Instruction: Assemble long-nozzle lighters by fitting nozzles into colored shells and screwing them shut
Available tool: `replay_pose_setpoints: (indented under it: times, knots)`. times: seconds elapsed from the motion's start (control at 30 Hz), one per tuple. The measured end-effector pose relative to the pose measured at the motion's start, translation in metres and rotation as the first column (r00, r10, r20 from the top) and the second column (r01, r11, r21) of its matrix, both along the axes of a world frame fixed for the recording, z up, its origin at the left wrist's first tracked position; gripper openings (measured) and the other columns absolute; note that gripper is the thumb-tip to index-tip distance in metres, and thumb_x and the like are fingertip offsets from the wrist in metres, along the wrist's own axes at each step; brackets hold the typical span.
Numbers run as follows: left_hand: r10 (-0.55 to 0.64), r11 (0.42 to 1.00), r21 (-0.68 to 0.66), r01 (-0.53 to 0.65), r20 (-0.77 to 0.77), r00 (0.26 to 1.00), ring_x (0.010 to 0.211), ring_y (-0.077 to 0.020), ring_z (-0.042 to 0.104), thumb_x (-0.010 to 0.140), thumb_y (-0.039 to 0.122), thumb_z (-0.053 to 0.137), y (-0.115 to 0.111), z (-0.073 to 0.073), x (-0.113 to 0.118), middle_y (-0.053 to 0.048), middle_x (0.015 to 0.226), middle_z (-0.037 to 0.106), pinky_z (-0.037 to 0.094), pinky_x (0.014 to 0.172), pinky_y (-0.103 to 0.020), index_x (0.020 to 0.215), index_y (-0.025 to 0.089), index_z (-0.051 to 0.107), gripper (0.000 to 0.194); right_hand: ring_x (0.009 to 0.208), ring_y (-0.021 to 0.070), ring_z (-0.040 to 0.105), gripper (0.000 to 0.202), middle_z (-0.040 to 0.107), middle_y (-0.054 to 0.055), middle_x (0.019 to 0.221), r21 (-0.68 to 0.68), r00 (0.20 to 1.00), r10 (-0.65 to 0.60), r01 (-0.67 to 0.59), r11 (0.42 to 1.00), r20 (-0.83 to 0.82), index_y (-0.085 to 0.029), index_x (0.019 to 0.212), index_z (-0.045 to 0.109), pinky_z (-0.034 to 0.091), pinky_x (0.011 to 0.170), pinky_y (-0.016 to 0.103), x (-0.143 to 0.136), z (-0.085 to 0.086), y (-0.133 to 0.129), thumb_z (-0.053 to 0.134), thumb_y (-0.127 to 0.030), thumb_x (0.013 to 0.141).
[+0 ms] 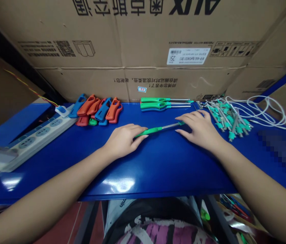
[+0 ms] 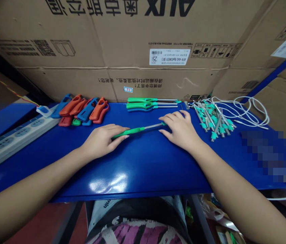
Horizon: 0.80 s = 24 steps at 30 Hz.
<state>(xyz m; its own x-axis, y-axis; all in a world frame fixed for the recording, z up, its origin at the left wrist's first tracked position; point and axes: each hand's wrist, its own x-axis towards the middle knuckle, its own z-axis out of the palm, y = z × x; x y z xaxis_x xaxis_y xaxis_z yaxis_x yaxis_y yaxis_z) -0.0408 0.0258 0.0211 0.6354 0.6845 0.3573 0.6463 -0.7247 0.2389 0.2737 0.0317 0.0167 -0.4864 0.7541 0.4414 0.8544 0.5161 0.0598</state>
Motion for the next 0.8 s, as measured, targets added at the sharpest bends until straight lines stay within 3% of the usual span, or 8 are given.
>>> replay_pose_setpoints:
  times: [0.1, 0.2, 0.5, 0.7, 0.8]
  knots:
    - [0.004, 1.0, -0.015, -0.004, -0.003, 1.0, 0.102, -0.0238, 0.07, 0.101, 0.039, 0.049, 0.001, 0.001, -0.002, -0.006, 0.113, 0.075, 0.056, 0.084, -0.035, 0.12, 0.02, 0.07, 0.034, 0.102, 0.0291, 0.064, 0.015, 0.076, 0.004, 0.106, 0.019, 0.999, 0.001, 0.0, 1.0, -0.043, -0.025, 0.105, 0.069, 0.028, 0.107, 0.06, 0.01, 0.001, 0.004, 0.064, -0.034, 0.093]
    - [-0.003, 1.0, -0.026, 0.003, 0.004, 1.0, 0.1, -0.023, 0.07, 0.101, 0.038, 0.05, 0.0, 0.001, 0.0, -0.006, 0.112, 0.075, 0.056, 0.083, -0.034, 0.12, 0.02, 0.07, 0.033, 0.096, 0.0263, 0.066, 0.009, 0.078, 0.001, 0.098, -0.003, 0.995, 0.053, -0.054, 0.999, -0.088, -0.026, 0.097, 0.07, 0.026, 0.109, 0.061, 0.01, 0.005, 0.003, 0.063, -0.031, 0.094]
    - [-0.087, 0.991, -0.097, 0.094, 0.074, 0.994, 0.097, -0.0221, 0.071, 0.101, 0.036, 0.052, -0.012, -0.001, 0.009, -0.006, 0.11, 0.075, 0.056, 0.083, -0.033, 0.121, 0.021, 0.069, 0.031, 0.095, 0.0215, 0.065, 0.016, 0.077, 0.004, 0.099, -0.002, 0.954, 0.295, -0.295, 0.955, -0.062, -0.024, 0.102, 0.07, 0.031, 0.107, 0.05, -0.028, 0.009, -0.018, 0.055, -0.03, 0.1]
    - [-0.075, 0.985, -0.143, 0.095, 0.138, 0.988, 0.098, -0.0227, 0.071, 0.1, 0.036, 0.054, -0.013, -0.003, 0.011, -0.006, 0.111, 0.076, 0.056, 0.084, -0.034, 0.12, 0.02, 0.07, 0.03, 0.101, 0.0239, 0.063, 0.026, 0.075, 0.007, 0.107, -0.027, 0.956, 0.292, -0.292, 0.956, -0.025, -0.021, 0.119, 0.067, 0.031, 0.107, 0.05, -0.028, 0.005, -0.018, 0.055, -0.034, 0.1]
    - [-0.07, 0.982, -0.163, 0.098, 0.166, 0.984, 0.095, -0.0223, 0.072, 0.099, 0.036, 0.055, -0.012, -0.003, 0.01, -0.006, 0.109, 0.076, 0.056, 0.081, -0.033, 0.116, 0.02, 0.071, 0.029, 0.099, 0.0232, 0.063, 0.023, 0.076, 0.006, 0.104, -0.041, 0.952, 0.305, -0.306, 0.951, -0.03, -0.022, 0.115, 0.069, 0.031, 0.107, 0.051, -0.027, 0.004, -0.017, 0.052, -0.031, 0.101]
